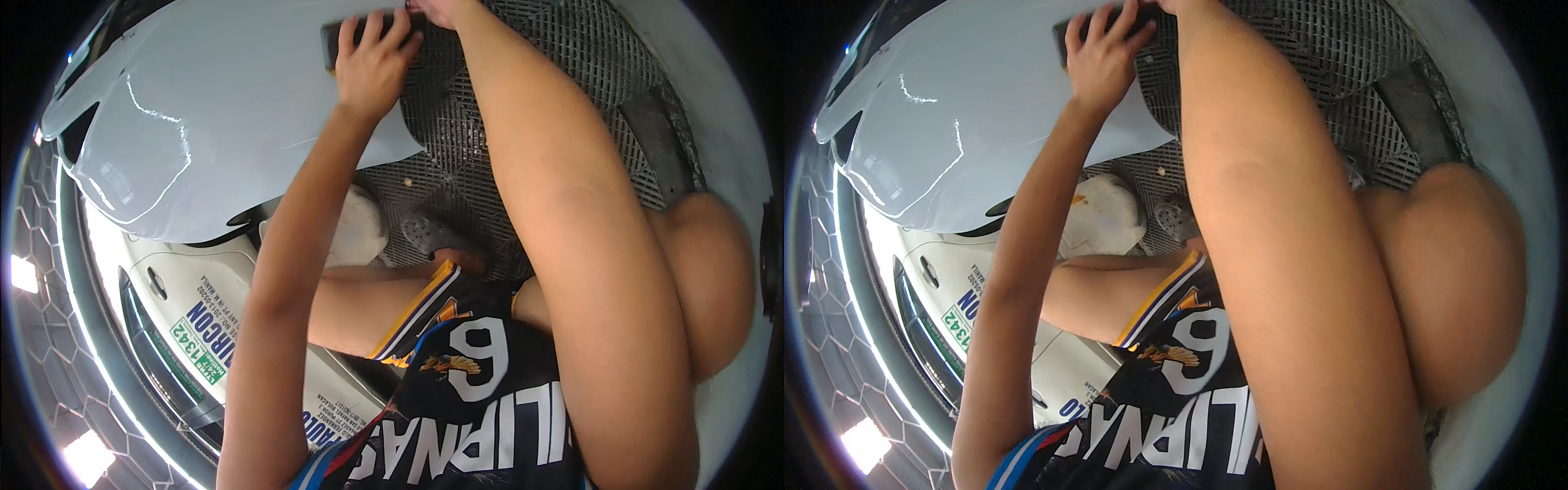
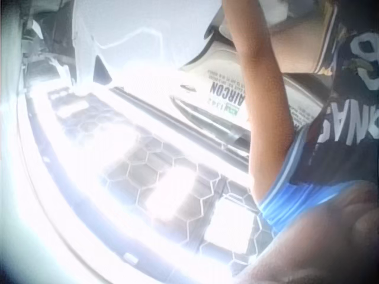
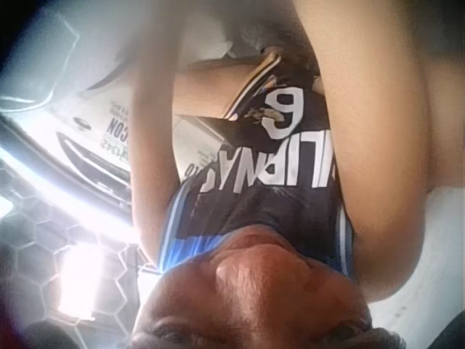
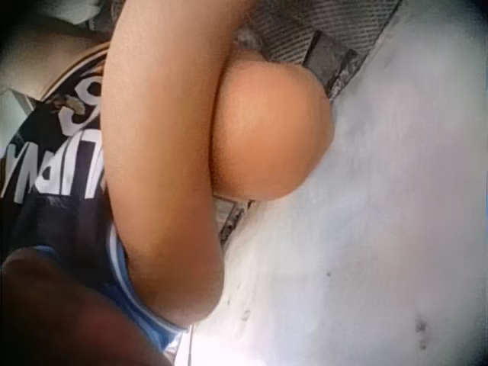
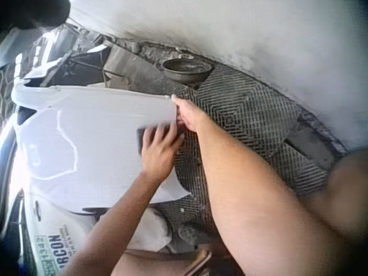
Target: The person sands a white car bumper with a sanding block, repeatedly dipping it in a bucket of water and wiping the surface with their hand. The bumper is repositioned several times to access different areas.
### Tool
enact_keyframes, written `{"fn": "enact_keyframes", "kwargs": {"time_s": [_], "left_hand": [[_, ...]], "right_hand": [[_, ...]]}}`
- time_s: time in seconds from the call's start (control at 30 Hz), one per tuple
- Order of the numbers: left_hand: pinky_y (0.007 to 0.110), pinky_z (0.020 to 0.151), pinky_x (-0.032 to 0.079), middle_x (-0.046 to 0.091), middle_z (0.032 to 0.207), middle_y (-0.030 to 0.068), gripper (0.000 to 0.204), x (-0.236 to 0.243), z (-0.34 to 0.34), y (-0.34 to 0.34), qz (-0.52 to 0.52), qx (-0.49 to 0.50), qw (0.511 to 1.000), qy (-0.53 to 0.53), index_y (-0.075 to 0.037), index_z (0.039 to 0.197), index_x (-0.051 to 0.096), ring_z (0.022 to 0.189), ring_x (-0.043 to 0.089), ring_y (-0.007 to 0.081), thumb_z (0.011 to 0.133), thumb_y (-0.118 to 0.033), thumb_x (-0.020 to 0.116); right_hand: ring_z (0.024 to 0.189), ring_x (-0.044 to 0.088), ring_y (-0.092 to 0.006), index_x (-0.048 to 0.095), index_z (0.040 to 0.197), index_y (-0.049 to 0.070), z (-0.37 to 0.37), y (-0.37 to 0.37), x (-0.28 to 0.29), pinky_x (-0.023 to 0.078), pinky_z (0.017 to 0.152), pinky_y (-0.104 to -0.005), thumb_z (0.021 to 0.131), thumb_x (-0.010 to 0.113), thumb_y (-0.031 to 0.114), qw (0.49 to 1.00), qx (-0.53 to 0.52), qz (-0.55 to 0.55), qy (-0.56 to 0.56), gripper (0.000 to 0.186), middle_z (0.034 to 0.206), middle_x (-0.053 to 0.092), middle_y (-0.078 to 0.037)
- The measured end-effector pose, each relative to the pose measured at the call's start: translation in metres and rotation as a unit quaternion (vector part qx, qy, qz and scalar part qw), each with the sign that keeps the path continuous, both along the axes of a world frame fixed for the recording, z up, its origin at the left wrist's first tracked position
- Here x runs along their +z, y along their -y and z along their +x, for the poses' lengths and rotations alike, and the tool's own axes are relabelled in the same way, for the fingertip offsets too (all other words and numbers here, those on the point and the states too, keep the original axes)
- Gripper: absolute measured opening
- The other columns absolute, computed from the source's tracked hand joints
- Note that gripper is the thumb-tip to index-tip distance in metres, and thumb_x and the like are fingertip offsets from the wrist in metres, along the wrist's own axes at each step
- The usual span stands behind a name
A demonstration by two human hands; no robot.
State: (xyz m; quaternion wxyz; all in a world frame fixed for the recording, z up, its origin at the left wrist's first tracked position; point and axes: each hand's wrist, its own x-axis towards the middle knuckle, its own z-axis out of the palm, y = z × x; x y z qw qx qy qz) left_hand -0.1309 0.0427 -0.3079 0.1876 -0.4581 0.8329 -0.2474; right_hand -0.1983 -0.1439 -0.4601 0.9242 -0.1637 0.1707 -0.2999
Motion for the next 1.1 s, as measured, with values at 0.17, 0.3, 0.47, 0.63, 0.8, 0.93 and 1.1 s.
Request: {"fn": "enact_keyframes", "kwargs": {"time_s": [0.17, 0.3, 0.47, 0.63, 0.8, 0.93, 1.1], "left_hand": [[0.056, 0.115, 0.037, 0.053, 0.153, -0.0007, 0.036, 0.002, 0.042, -0.078, 0.09, 0.001, 0.996, 0.023, -0.027, 0.126, 0.075, 0.14, 0.048, 0.0267, 0.091, -0.032, 0.065], [0.054, 0.111, 0.039, 0.053, 0.152, -0.0031, 0.036, 0.035, 0.036, -0.064, 0.04, 0.015, 0.998, 0.037, -0.032, 0.126, 0.074, 0.139, 0.049, 0.0246, 0.092, -0.034, 0.065], [0.052, 0.104, 0.034, 0.059, 0.144, -0.0036, 0.053, 0.032, -0.001, 0.013, -0.125, 0.044, 0.99, -0.047, -0.034, 0.126, 0.074, 0.127, 0.054, 0.0236, 0.08, -0.009, 0.066], [0.052, 0.105, 0.037, 0.064, 0.139, 0.0014, 0.055, 0.064, 0.035, -0.037, -0.055, 0.056, 0.996, -0.034, -0.032, 0.127, 0.075, 0.133, 0.052, 0.0255, 0.081, -0.004, 0.069], [0.05, 0.095, 0.035, 0.066, 0.135, 0.0101, 0.054, 0.111, 0.039, -0.012, -0.323, 0.119, 0.93, -0.131, -0.029, 0.123, 0.078, 0.123, 0.056, 0.0318, 0.075, -0.005, 0.073], [0.063, 0.113, 0.032, 0.061, 0.138, 0.0057, 0.034, 0.006, 0.014, 0.008, -0.049, -0.017, 0.997, 0.057, -0.025, 0.12, 0.076, 0.131, 0.054, 0.0323, 0.089, -0.021, 0.062], [0.054, 0.117, 0.028, 0.063, 0.145, -0.0018, 0.058, 0.013, 0.089, -0.059, -0.075, 0.082, 0.993, -0.041, -0.034, 0.118, 0.08, 0.134, 0.054, 0.026, 0.072, 0.0, 0.069]], "right_hand": [[0.109, 0.067, -0.0257, 0.069, 0.117, 0.012, -0.002, 0.003, 0.001, 0.049, 0.099, -0.0483, 0.105, 0.048, 0.059, 1.0, 0.022, -0.007, 0.003, 0.052, 0.115, 0.073, -0.007], [0.107, 0.068, -0.0253, 0.069, 0.117, 0.012, -0.007, 0.0, 0.003, 0.05, 0.1, -0.0472, 0.106, 0.047, 0.058, 1.0, 0.013, 0.02, -0.005, 0.053, 0.114, 0.074, -0.008], [0.105, 0.069, -0.0249, 0.07, 0.116, 0.012, -0.012, -0.003, 0.004, 0.051, 0.098, -0.0439, 0.104, 0.05, 0.058, 0.998, 0.045, 0.023, 0.031, 0.051, 0.111, 0.075, -0.008], [0.105, 0.067, -0.0252, 0.07, 0.115, 0.011, -0.015, -0.006, 0.005, 0.049, 0.098, -0.0443, 0.102, 0.054, 0.058, 0.999, 0.026, 0.041, 0.016, 0.051, 0.111, 0.073, -0.008], [0.109, 0.067, -0.0248, 0.07, 0.119, 0.011, -0.017, -0.006, 0.007, 0.049, 0.1, -0.0441, 0.103, 0.051, 0.059, 0.999, 0.02, 0.019, 0.037, 0.054, 0.114, 0.073, -0.008], [0.108, 0.067, -0.0248, 0.07, 0.118, 0.012, -0.018, -0.005, 0.007, 0.05, 0.099, -0.0432, 0.104, 0.05, 0.058, 0.999, 0.029, 0.014, 0.011, 0.052, 0.115, 0.074, -0.008], [0.107, 0.068, -0.0255, 0.07, 0.117, 0.013, -0.02, -0.003, 0.008, 0.051, 0.097, -0.0432, 0.105, 0.051, 0.056, 0.997, 0.048, 0.009, 0.061, 0.049, 0.113, 0.073, -0.009]]}}
